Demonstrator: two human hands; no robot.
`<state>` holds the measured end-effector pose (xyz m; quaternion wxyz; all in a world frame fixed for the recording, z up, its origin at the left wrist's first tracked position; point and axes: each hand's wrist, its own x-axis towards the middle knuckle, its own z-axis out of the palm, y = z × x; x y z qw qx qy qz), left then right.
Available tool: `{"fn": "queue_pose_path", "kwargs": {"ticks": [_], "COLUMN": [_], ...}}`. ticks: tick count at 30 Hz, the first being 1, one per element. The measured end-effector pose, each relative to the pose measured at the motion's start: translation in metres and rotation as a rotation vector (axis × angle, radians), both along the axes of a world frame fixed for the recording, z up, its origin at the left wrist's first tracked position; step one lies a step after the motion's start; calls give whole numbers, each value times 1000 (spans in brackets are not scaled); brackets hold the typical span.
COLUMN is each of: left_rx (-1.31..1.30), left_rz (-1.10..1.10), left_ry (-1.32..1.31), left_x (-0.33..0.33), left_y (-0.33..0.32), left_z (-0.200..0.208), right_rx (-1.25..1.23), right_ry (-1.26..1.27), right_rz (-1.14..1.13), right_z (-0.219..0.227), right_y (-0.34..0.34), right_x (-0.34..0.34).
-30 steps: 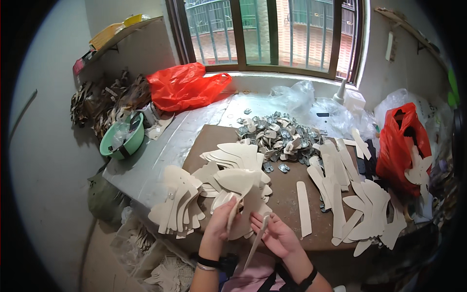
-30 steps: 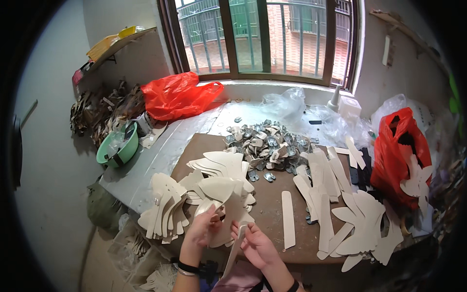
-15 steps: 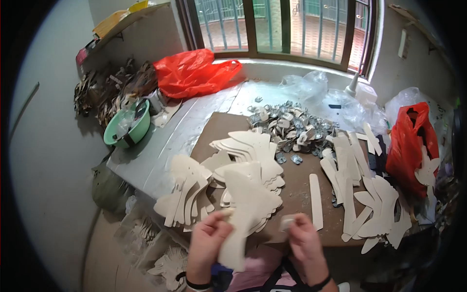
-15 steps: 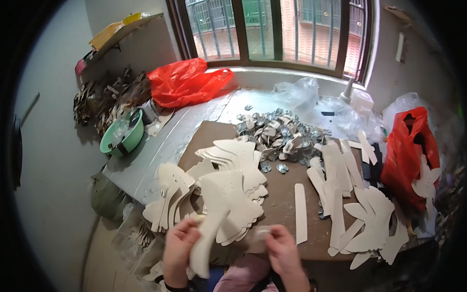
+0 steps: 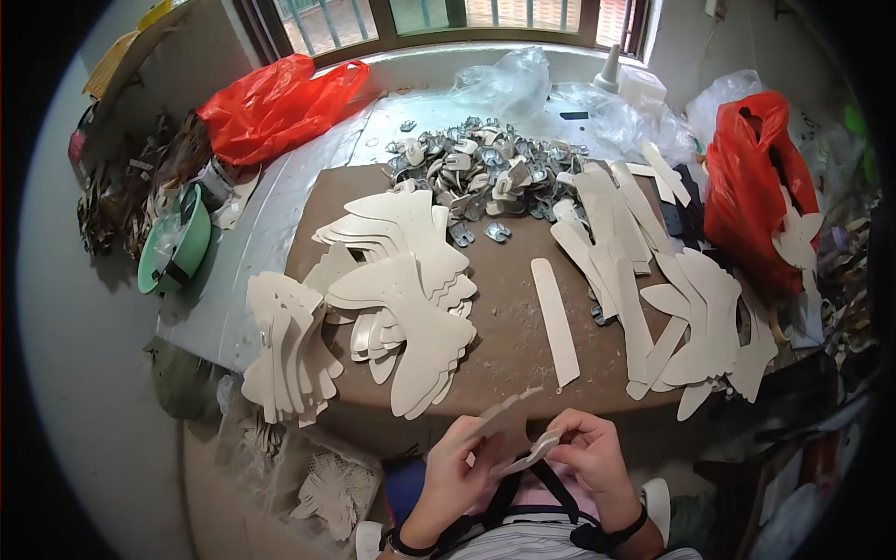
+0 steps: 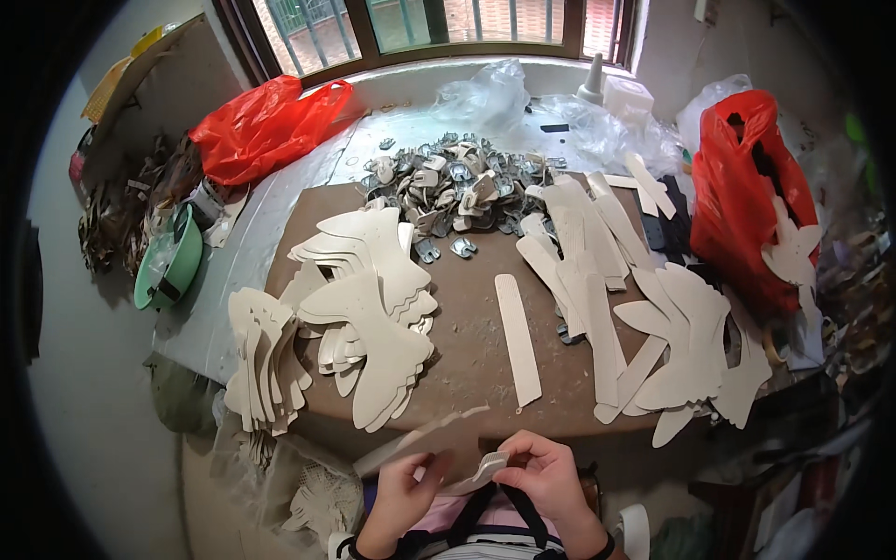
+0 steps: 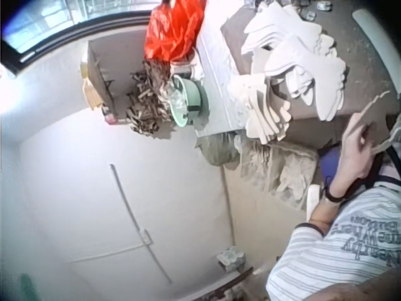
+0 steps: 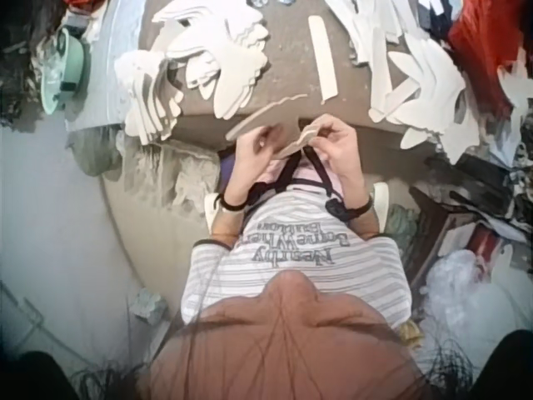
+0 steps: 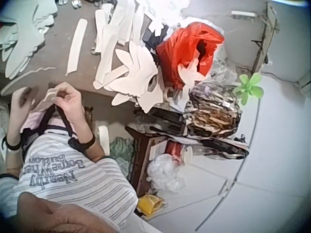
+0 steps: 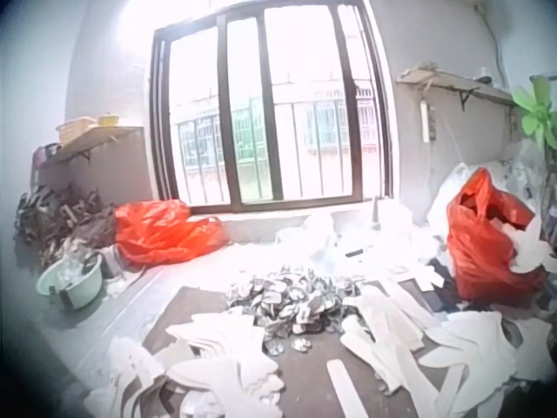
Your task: Applying small foam padding pieces to the inner side of shoe upper pattern pieces.
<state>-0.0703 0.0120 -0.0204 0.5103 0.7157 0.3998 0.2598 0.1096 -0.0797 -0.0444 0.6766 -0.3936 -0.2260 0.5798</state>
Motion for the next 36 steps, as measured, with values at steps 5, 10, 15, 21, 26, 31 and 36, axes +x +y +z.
{"fn": "queue_pose_path", "kwargs": {"ticks": [5, 10, 15, 21, 26, 31, 36], "left_rx": [-38, -99, -318, -271, -186, -157, -74], "left_rz": [27, 62, 14, -86, -92, -114, -134], "left_ry": [-104, -171, -241, -228, -336, -277, -177], "left_x": [2, 12, 8, 8, 8, 4, 8], "left_y": [-10, -18, -21, -19, -18, -16, -10], "left_z": [5, 25, 38, 27, 37, 46, 55], "right_rx": [56, 104, 151, 94, 72, 78, 48], "right_ry": [-253, -407, -131, -47, -29, 148, 143], "right_rz": [6, -68, -130, -72, -43, -52, -85], "right_z": [15, 22, 18, 20, 22, 16, 20], "right_y": [1, -2, 2, 6, 10, 10, 11], "right_x": [0, 1, -2, -1, -4, -8, -9]}}
